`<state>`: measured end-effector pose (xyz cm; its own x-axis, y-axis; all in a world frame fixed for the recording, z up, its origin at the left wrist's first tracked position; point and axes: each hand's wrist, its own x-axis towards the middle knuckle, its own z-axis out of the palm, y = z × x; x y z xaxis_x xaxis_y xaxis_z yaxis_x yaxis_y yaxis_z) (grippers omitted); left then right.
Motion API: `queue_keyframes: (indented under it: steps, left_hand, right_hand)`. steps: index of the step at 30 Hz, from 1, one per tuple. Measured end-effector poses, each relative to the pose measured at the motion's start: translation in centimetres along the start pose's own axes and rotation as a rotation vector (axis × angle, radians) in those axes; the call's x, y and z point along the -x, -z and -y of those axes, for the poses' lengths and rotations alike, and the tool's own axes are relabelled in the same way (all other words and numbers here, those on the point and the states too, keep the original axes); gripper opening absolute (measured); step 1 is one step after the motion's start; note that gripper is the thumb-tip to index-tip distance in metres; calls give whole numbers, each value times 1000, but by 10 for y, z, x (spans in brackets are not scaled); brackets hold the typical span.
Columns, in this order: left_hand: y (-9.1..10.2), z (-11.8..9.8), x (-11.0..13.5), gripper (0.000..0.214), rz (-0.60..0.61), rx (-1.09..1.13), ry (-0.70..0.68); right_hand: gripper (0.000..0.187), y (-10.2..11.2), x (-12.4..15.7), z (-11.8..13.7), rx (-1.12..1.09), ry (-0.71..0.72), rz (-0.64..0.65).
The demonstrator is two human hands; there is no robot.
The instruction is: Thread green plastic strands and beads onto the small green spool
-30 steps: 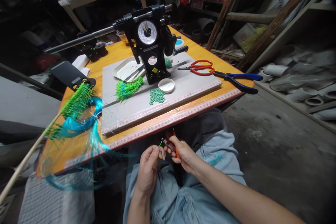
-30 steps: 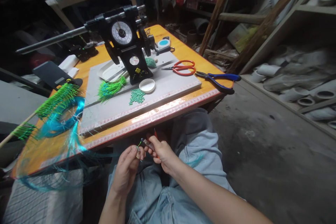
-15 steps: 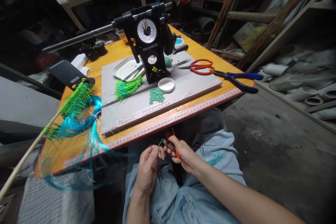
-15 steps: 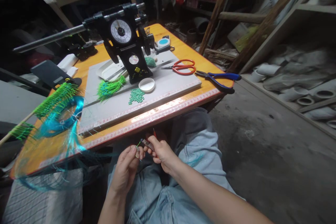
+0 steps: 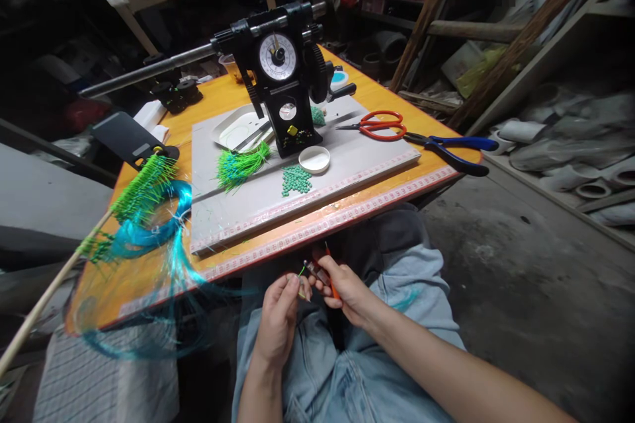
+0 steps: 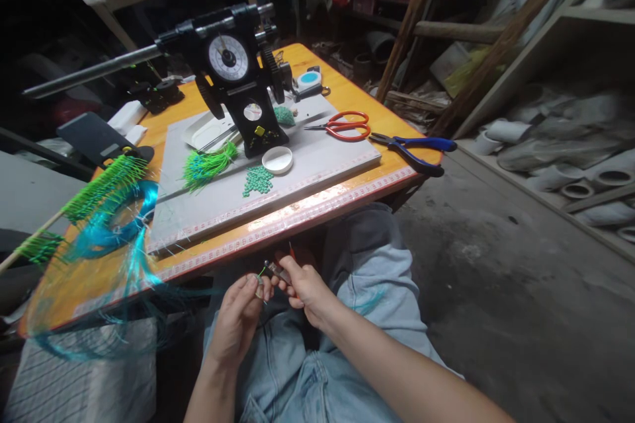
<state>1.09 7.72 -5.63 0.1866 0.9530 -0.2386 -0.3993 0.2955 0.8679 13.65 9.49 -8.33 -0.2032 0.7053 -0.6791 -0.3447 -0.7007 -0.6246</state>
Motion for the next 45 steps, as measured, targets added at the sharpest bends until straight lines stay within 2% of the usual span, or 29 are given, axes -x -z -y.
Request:
queue_keyframes:
  steps: [5, 7, 11, 13, 16, 18, 19, 21, 23, 25, 28, 29, 31, 33, 35, 38, 41, 45]
  left_hand:
    - [0, 0, 1, 28, 4, -10, -1]
    - [-1, 0, 1, 28, 6, -12, -6]
    - [-1, -2, 2, 29, 23, -17, -37]
    - [-2, -4, 6, 29, 36, -26, -57]
    - [-3, -8, 13, 30, 67, -44, -87]
    - [-5, -10, 18, 30, 91, -58, -104]
    - [-6, -12, 20, 30, 100, -66, -110]
    - [-9, -15, 24, 30, 119, -86, -122]
    - [-11, -18, 27, 30, 139, -113, -133]
    - [-12, -21, 31, 30, 153, -144, -143]
    - [-12, -25, 37, 30, 156, -218, -148]
    - [-13, -26, 39, 30, 160, -278, -142]
    - [-13, -27, 44, 30, 172, -445, -120]
    - [-13, -27, 48, 29, 170, -598, -100]
    - [-13, -25, 53, 24, 140, -667, -94]
    - [-14, -25, 58, 21, 126, -715, -94]
    - [-17, -29, 60, 27, 180, -756, -99]
    - [-20, -35, 62, 28, 182, -766, -130]
  right_hand:
    - [28, 1, -1, -1, 60, 57, 22]
    - [35, 1, -3, -3, 94, 112, 27]
    - [56, 2, 6, -7, 183, 334, -3]
    - [58, 11, 20, -3, 241, 506, -50]
    - [53, 37, 44, 23, 345, 814, -152]
    - [50, 60, 53, 54, 421, 979, -219]
    - [40, 71, 54, 71, 503, 1070, -265]
    - [30, 90, 51, 104, 1033, 1356, -474]
    - [29, 102, 44, 127, 1401, 1492, -583]
    - [31, 106, 42, 138, 1540, 1554, -633]
    - [33, 94, 53, 133, 1483, 1652, -616]
    - [32, 86, 62, 127, 1453, 1676, -563]
    - [32, 67, 82, 112, 1424, 1661, -348]
    - [34, 46, 101, 98, 1432, 1486, 28]
    - [37, 29, 114, 88, 1460, 1293, 234]
    - [34, 15, 122, 80, 1474, 1142, 303]
    - [24, 12, 121, 77, 1449, 1133, 334]
    - [27, 13, 119, 70, 1395, 1101, 330]
